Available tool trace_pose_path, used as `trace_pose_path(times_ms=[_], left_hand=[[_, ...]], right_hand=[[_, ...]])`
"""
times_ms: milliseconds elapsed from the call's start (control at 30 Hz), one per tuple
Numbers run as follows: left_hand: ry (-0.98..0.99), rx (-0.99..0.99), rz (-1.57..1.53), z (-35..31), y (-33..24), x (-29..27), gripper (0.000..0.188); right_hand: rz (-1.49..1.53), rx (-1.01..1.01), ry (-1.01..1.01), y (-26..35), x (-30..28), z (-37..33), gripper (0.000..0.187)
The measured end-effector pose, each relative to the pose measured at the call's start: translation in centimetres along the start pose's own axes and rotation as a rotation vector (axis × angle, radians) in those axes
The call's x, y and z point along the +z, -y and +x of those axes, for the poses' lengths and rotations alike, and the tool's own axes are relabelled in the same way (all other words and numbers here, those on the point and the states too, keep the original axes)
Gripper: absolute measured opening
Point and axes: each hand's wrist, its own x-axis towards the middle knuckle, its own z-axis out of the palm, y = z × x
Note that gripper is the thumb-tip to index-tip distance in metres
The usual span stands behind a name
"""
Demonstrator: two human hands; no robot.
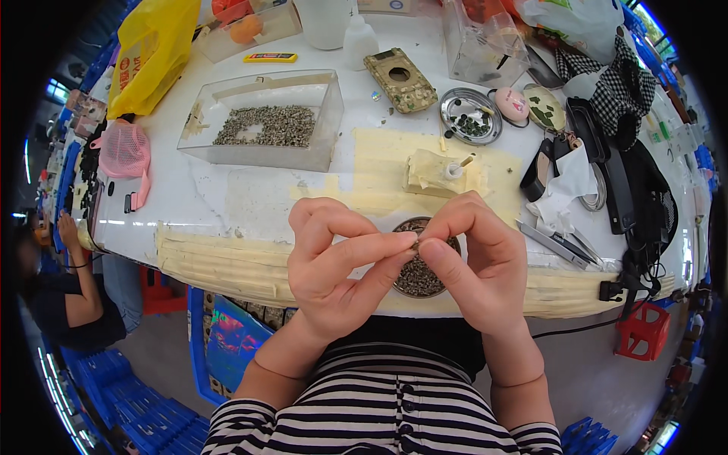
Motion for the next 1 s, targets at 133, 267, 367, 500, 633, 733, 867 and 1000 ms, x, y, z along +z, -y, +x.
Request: trace_pose_path(times_ms=[133,267,367,500,633,733,867,1000], left_hand=[[-0.007,-0.01,0.074,-0.02,0.05,0.25,0.028],[-0.019,-0.045,0.055,-0.11,0.22,0.19,0.028],[-0.018,-0.065,0.037,-0.18,0.22,0.23,0.027],[-0.007,-0.086,-0.04,-0.16,0.14,0.15,0.027],[0.02,-0.07,-0.111,-0.11,0.1,0.0,0.027],[0.039,-0.054,-0.129,0.0,0.11,0.06,0.026],[0.018,-0.022,-0.064,-0.03,0.04,0.1,0.027],[0.006,0.029,0.029,-0.05,-0.01,0.32,0.029]], right_hand=[[-0.15,-0.211,-0.101,-0.29,0.11,-0.06,0.013],[-0.378,-0.37,-0.101,-0.09,0.02,0.02,0.023],[-0.387,-0.361,-0.116,-0.46,0.23,-0.21,0.025],[-0.256,-0.243,-0.073,-0.65,0.01,-0.36,0.021],[-0.066,-0.088,-0.017,-0.82,0.15,-0.68,0.014],[0.101,0.001,0.019,-0.91,0.15,-0.66,0.009],[0.089,-0.001,-0.027,-0.73,0.22,-0.61,0.005],[-0.041,-0.086,-0.097,-0.64,0.57,-0.58,0.006]])
